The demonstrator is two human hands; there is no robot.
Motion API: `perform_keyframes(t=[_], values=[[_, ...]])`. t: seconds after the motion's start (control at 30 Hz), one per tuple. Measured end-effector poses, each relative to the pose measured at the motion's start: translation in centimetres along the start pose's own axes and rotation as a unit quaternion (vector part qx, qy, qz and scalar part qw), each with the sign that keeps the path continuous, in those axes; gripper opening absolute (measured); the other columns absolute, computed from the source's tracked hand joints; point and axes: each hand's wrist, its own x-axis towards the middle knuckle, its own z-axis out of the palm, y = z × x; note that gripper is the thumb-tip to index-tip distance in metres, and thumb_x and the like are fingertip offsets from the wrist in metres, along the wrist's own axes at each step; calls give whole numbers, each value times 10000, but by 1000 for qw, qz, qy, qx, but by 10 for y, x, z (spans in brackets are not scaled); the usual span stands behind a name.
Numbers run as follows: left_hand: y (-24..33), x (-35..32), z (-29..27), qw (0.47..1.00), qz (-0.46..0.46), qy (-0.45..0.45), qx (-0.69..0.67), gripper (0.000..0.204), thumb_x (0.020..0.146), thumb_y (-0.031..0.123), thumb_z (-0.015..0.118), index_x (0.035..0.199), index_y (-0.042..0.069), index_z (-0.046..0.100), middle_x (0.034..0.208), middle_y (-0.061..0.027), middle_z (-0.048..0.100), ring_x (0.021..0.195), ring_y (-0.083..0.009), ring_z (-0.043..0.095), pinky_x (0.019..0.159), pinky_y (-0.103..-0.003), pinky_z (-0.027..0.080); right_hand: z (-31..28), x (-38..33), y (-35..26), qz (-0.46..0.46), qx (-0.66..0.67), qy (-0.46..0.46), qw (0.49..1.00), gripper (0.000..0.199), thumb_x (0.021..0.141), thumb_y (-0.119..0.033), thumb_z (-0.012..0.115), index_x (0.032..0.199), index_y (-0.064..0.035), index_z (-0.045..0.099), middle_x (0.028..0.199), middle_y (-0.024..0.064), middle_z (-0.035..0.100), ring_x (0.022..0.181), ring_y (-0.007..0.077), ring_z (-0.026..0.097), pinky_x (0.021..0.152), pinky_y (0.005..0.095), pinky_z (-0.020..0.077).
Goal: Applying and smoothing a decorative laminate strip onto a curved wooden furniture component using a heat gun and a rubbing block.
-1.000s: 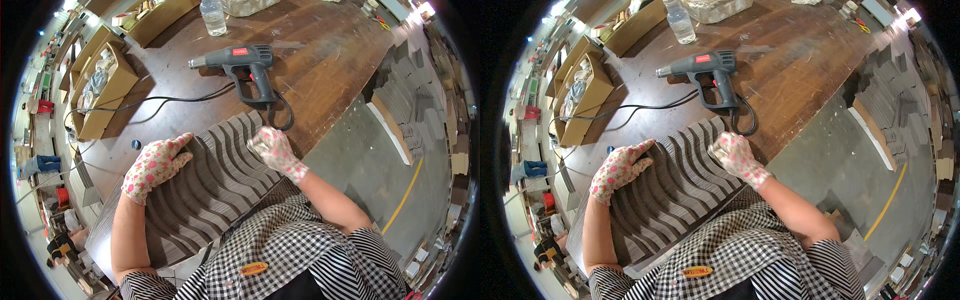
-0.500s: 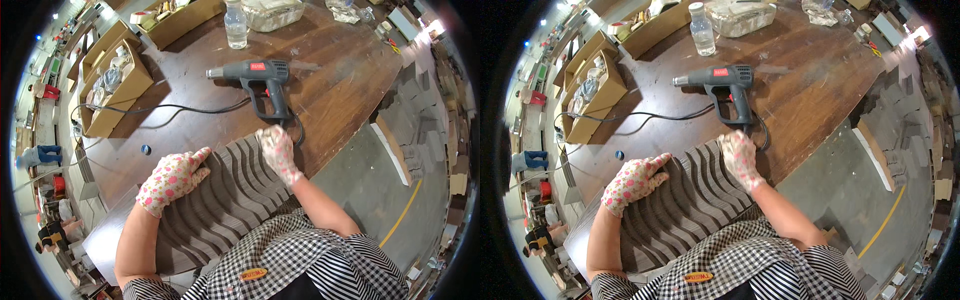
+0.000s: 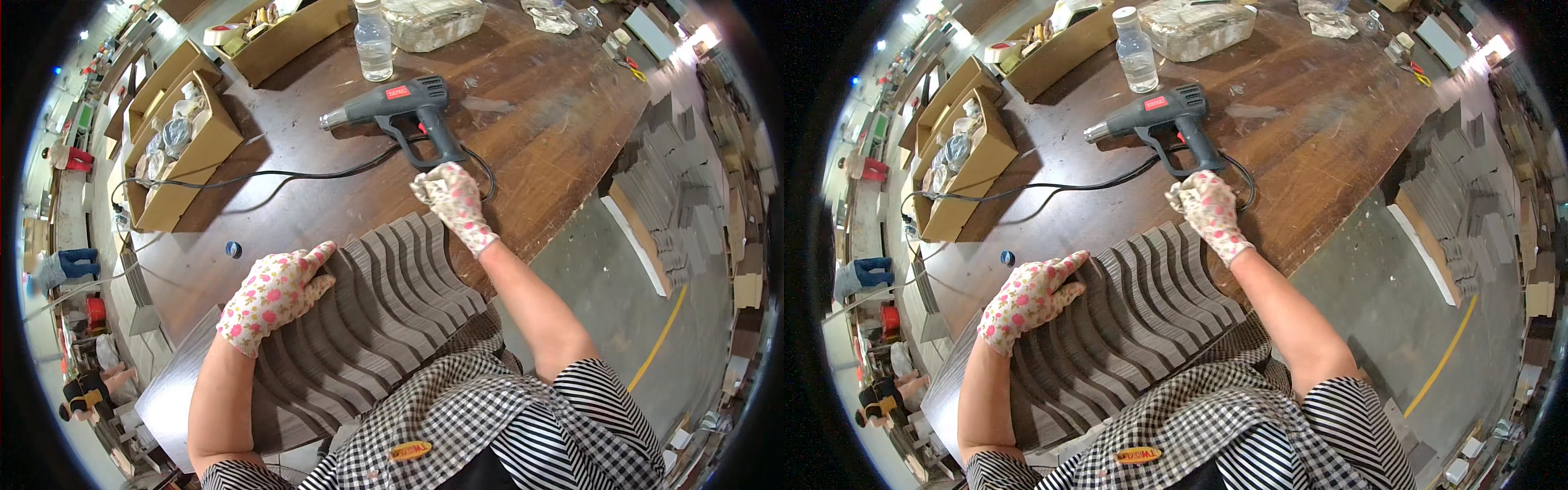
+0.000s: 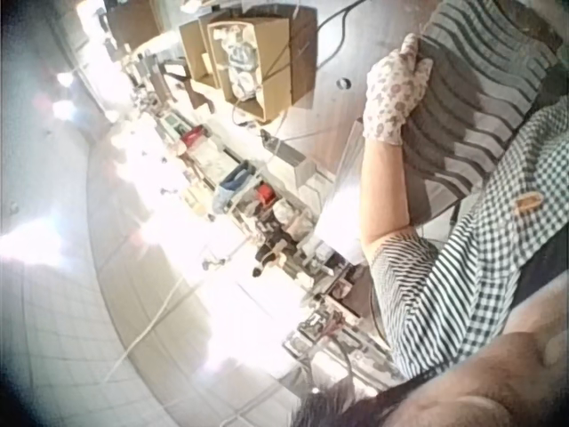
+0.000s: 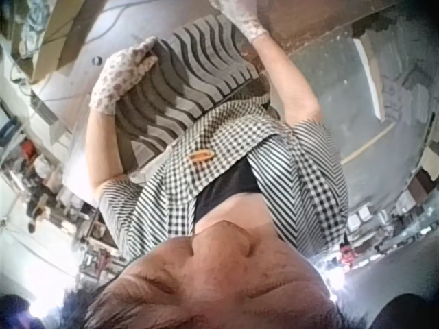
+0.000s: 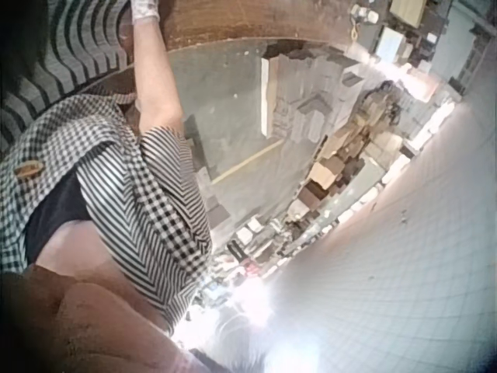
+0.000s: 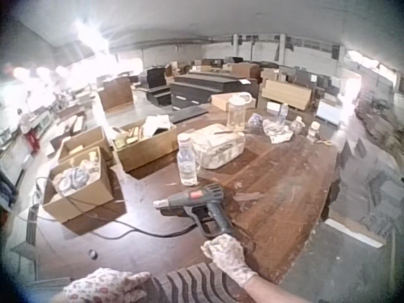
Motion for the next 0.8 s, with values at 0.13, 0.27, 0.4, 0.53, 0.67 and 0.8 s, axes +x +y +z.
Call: perform_keyframes(t=[0.13,0.27,0.4,0.53,0.67,0.8], values=[[-3,-3,0,1000,-9,-7,-18,463,902,253,588,1315,53,523,1047,-208,653,984,-364,620,860,-420,486,8,-39,-15,-126,-271,-15,954,36,868,-35,606,836,-23,615,824,107,664,728,202,657,636,317,524],[-5,-2,-1,1000,-9,1,-27,463,890,241,605,1309,54,538,1086,-201,652,1012,-356,617,889,-406,481,4,-81,-8,-154,-326,-51,931,55,793,-123,663,791,-74,638,822,109,622,819,300,611,721,406,478],[0,-2,-3,999,-40,-15,-29,467,885,233,615,1315,71,538,1099,-199,651,1027,-355,615,896,-406,478,-28,-138,-11,-132,-453,-137,871,53,789,-157,661,831,-135,636,872,50,568,877,256,571,769,421,442],[1,-1,-2,999,-21,-9,-30,467,884,232,617,1320,87,538,1101,-199,654,1026,-355,620,894,-405,479,-52,-139,-19,-91,-410,-191,887,64,799,-190,668,833,-152,630,892,33,566,901,250,562,810,430,426],[0,2,-2,998,-36,-6,-40,474,886,240,619,1329,98,532,1089,-201,658,1013,-355,627,890,-401,482,-34,-123,-14,-116,-390,-193,893,74,823,-227,670,839,-159,648,863,39,568,924,246,559,831,412,421],[-4,0,-3,998,-41,-9,-47,476,887,252,620,1329,97,532,1087,-203,658,1018,-353,627,886,-399,482,-56,-145,-16,-118,-407,-189,886,50,806,-212,674,820,-171,649,858,31,566,909,237,560,805,403,422]])
